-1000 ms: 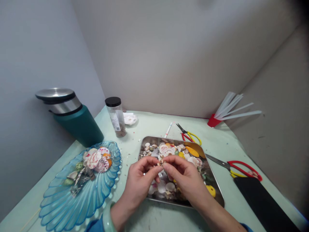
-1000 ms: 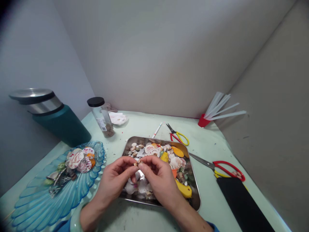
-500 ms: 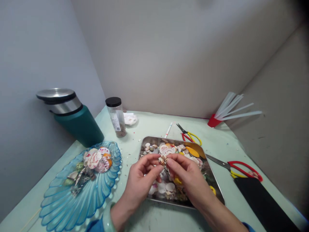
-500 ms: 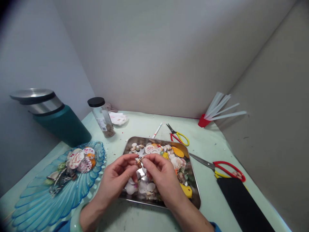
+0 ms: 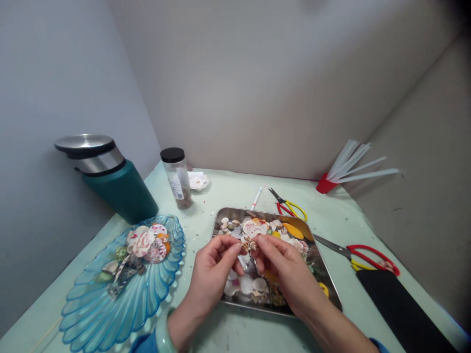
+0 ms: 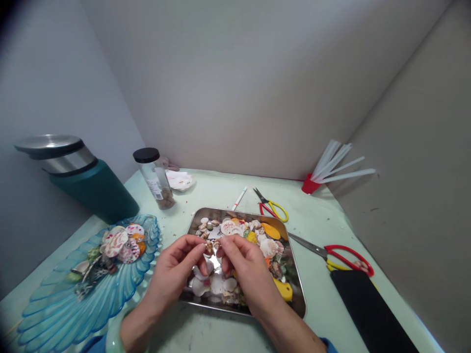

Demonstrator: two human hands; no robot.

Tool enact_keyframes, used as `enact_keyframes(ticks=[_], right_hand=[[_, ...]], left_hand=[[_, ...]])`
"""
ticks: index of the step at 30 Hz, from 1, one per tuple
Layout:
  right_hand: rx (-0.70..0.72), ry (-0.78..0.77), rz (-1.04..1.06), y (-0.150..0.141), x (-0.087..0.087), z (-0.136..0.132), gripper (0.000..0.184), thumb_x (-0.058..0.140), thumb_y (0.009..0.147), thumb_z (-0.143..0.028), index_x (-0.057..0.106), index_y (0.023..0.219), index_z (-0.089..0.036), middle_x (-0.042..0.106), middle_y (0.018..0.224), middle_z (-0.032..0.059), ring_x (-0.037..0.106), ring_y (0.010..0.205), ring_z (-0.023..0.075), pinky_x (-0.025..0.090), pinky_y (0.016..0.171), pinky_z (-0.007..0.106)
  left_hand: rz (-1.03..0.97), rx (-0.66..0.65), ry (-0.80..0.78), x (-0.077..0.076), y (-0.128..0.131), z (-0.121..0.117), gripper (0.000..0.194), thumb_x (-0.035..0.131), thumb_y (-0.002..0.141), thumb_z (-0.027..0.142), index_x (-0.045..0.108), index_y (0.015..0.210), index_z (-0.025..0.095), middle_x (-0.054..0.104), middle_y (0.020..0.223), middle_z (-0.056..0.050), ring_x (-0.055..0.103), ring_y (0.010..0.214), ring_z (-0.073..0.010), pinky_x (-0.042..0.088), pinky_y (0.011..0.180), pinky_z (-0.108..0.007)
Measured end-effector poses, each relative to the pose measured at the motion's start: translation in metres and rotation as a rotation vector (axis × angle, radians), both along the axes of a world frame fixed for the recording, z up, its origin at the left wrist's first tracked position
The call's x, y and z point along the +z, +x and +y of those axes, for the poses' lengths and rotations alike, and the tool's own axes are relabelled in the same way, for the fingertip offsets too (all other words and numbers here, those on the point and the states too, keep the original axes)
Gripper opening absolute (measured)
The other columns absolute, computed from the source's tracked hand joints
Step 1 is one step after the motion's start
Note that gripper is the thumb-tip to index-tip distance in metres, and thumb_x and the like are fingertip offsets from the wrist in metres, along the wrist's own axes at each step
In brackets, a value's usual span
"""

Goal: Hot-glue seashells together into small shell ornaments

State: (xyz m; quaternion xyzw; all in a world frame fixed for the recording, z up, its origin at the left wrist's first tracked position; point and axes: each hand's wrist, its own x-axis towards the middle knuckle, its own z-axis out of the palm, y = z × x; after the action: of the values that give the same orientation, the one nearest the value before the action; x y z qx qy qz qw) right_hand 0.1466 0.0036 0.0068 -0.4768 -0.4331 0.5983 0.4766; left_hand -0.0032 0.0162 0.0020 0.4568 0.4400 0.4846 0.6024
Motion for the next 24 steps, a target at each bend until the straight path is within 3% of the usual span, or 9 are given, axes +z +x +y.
enact_keyframes(ticks=[6,11,24], right_hand=[[-0.011,0.033,-0.088,0.0016,0.0011,0.0003,0.032,0.055,0.089,-0.045,0.059,0.076,-0.017,0.048,0.057,-0.0045,0.042,0.056,0.01,0.034,0.055,0.023],[-0.117,0.201,-0.258,0.0021,0.0013,-0.002,0.021,0.062,0.084,-0.04,0.062,0.085,-0.019,0.053,0.068,-0.0034,0.045,0.062,0.0115,0.036,0.057,0.023],[-0.151,0.333,-0.463,0.002,-0.0005,-0.0042,0.013,0.061,0.084,-0.029,0.06,0.075,-0.021,0.057,0.07,-0.0019,0.05,0.063,0.0135,0.04,0.057,0.025]], left_hand=[[-0.037,0.029,-0.012,-0.0003,-0.0003,-0.0001,0.019,0.067,0.079,0.033,0.059,0.077,0.015,0.063,0.056,0.003,0.055,0.044,-0.0081,0.044,0.046,-0.017],[-0.049,0.027,0.001,-0.0045,-0.0004,0.0,0.021,0.066,0.08,0.034,0.059,0.076,0.015,0.066,0.066,0.001,0.055,0.044,-0.0073,0.045,0.045,-0.018],[-0.047,0.019,-0.012,-0.002,-0.0001,-0.0002,0.025,0.067,0.078,0.037,0.058,0.074,0.014,0.065,0.063,0.001,0.054,0.043,-0.0076,0.046,0.044,-0.019]])
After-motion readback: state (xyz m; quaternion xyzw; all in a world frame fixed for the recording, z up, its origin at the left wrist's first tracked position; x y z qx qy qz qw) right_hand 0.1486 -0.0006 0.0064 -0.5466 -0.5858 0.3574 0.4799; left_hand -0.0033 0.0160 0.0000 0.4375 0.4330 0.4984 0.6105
